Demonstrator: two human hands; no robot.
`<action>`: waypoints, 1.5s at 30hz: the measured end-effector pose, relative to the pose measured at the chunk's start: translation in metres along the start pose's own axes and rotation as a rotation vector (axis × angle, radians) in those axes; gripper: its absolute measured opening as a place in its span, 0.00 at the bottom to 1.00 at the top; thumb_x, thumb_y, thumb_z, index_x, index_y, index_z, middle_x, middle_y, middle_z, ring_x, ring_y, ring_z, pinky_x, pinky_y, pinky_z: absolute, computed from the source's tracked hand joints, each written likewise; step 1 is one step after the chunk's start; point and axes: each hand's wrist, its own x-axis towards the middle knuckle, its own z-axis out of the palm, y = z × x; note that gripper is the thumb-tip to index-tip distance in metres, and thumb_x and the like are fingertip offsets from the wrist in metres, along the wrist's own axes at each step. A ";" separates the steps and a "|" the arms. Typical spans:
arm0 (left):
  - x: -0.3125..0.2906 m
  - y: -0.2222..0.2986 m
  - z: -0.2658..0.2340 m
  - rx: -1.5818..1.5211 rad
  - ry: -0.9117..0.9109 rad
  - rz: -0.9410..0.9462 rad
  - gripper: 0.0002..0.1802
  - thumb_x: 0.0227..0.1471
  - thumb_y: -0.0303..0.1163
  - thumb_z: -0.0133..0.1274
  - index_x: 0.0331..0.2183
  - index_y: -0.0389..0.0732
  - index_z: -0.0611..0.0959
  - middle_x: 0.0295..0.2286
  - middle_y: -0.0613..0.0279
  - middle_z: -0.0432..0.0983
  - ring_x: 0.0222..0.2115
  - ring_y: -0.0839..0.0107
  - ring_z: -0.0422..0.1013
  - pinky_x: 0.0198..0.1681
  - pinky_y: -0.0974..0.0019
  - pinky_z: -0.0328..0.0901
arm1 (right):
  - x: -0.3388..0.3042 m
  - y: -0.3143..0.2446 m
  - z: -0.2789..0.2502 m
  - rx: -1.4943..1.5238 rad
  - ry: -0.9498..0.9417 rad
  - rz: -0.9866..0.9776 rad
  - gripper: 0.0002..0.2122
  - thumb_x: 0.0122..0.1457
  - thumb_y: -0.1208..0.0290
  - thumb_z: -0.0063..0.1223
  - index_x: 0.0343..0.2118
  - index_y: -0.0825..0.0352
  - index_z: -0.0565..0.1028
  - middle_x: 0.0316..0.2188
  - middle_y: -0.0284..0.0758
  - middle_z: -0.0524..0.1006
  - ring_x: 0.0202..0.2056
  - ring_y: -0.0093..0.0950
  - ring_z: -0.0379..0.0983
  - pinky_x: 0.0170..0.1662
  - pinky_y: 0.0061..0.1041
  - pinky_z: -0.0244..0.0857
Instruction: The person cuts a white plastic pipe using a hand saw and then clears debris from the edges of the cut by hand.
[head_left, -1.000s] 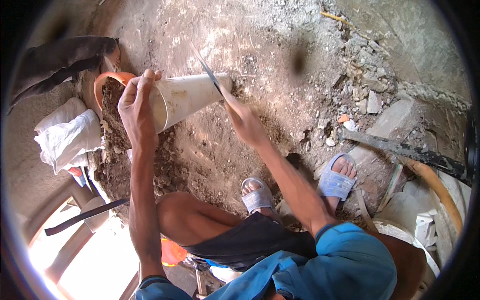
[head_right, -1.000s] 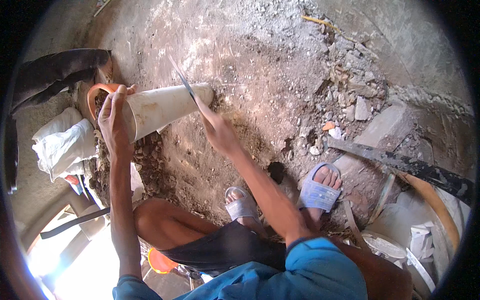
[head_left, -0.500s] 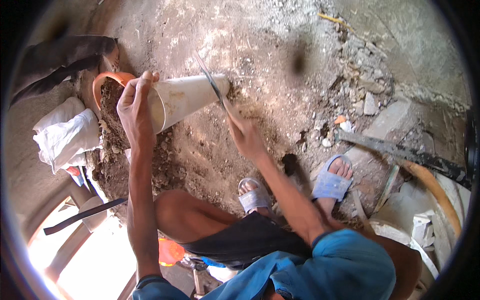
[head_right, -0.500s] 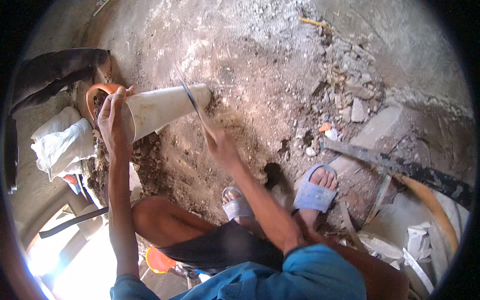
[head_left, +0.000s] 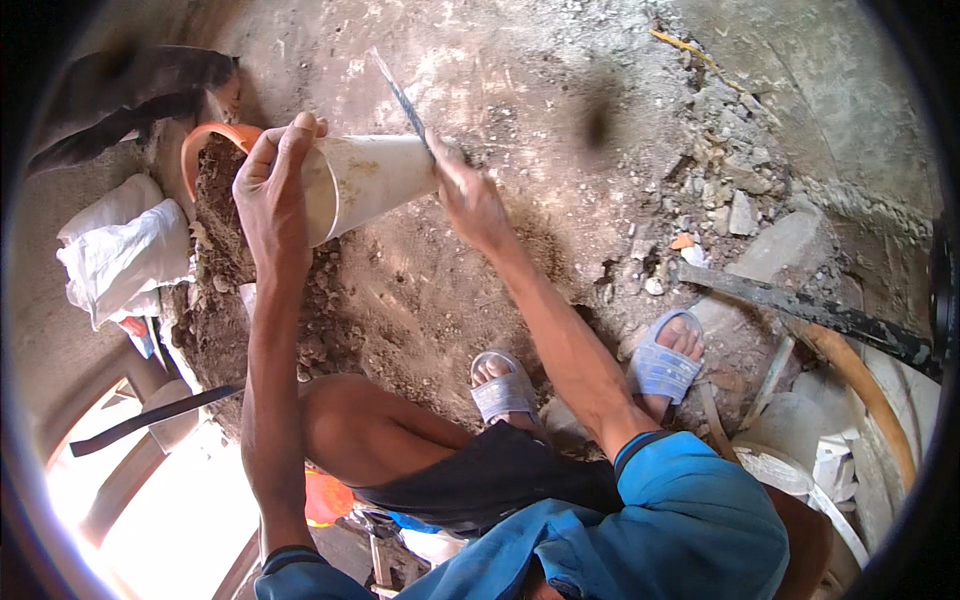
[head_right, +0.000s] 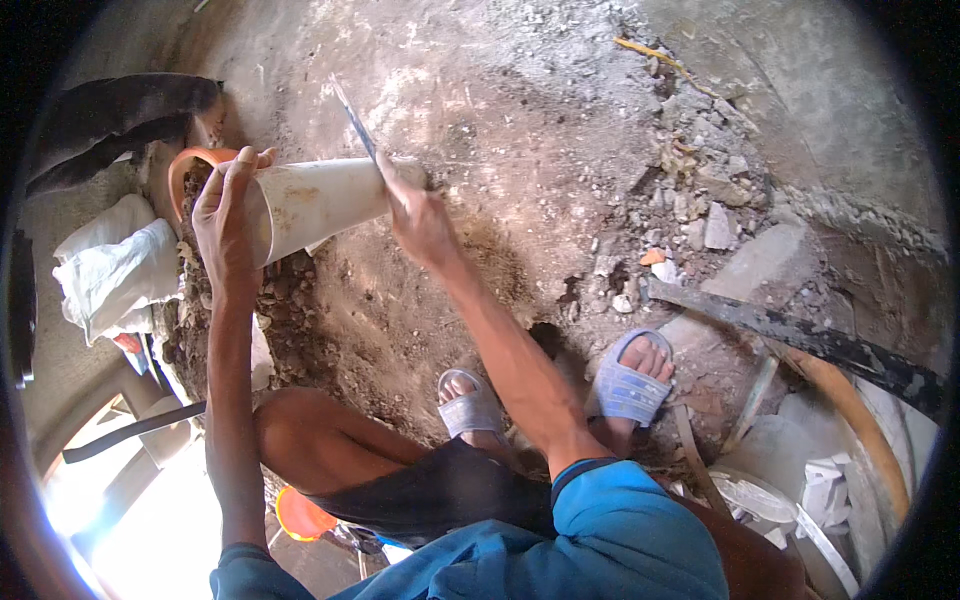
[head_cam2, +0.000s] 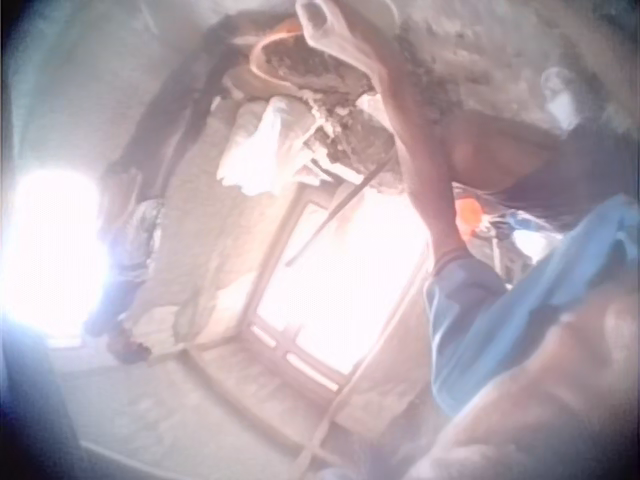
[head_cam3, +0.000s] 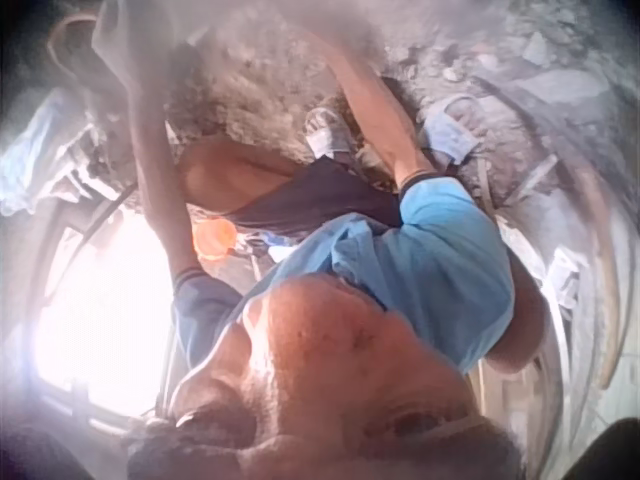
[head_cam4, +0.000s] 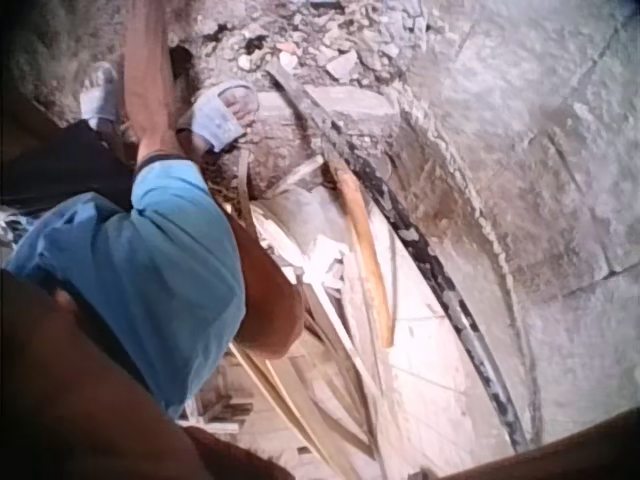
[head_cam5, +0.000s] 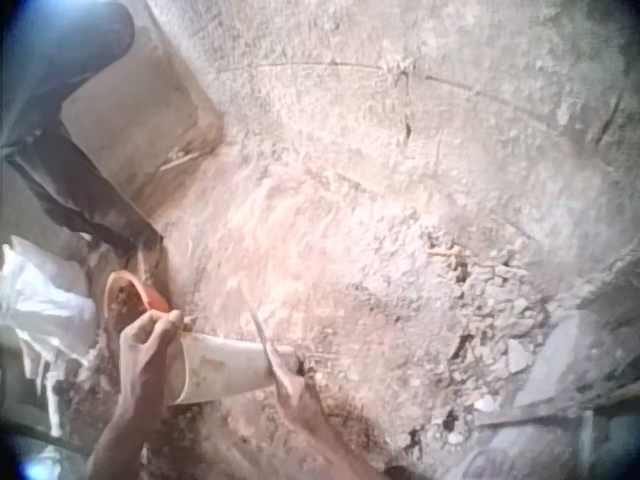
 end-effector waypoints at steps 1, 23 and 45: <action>0.001 -0.008 -0.004 0.005 0.001 -0.002 0.17 0.61 0.43 0.60 0.35 0.37 0.87 0.32 0.68 0.82 0.31 0.82 0.72 0.40 0.74 0.65 | -0.024 0.005 0.000 0.011 -0.004 -0.010 0.26 0.75 0.57 0.31 0.71 0.63 0.54 0.33 0.52 0.82 0.13 0.20 0.64 0.15 0.24 0.65; 0.007 -0.007 -0.017 0.242 -0.042 0.053 0.29 0.54 0.60 0.58 0.37 0.40 0.88 0.32 0.50 0.85 0.29 0.66 0.81 0.34 0.57 0.78 | 0.007 -0.058 -0.004 0.293 -0.116 0.375 0.31 0.73 0.53 0.37 0.73 0.62 0.49 0.18 0.25 0.63 0.16 0.13 0.58 0.15 0.13 0.54; 0.003 -0.008 -0.010 0.194 -0.010 0.068 0.26 0.55 0.54 0.62 0.32 0.36 0.86 0.25 0.64 0.81 0.27 0.77 0.75 0.34 0.70 0.70 | -0.010 -0.018 -0.006 -0.103 -0.081 0.182 0.32 0.71 0.43 0.25 0.69 0.61 0.60 0.14 0.27 0.63 0.12 0.18 0.58 0.12 0.17 0.54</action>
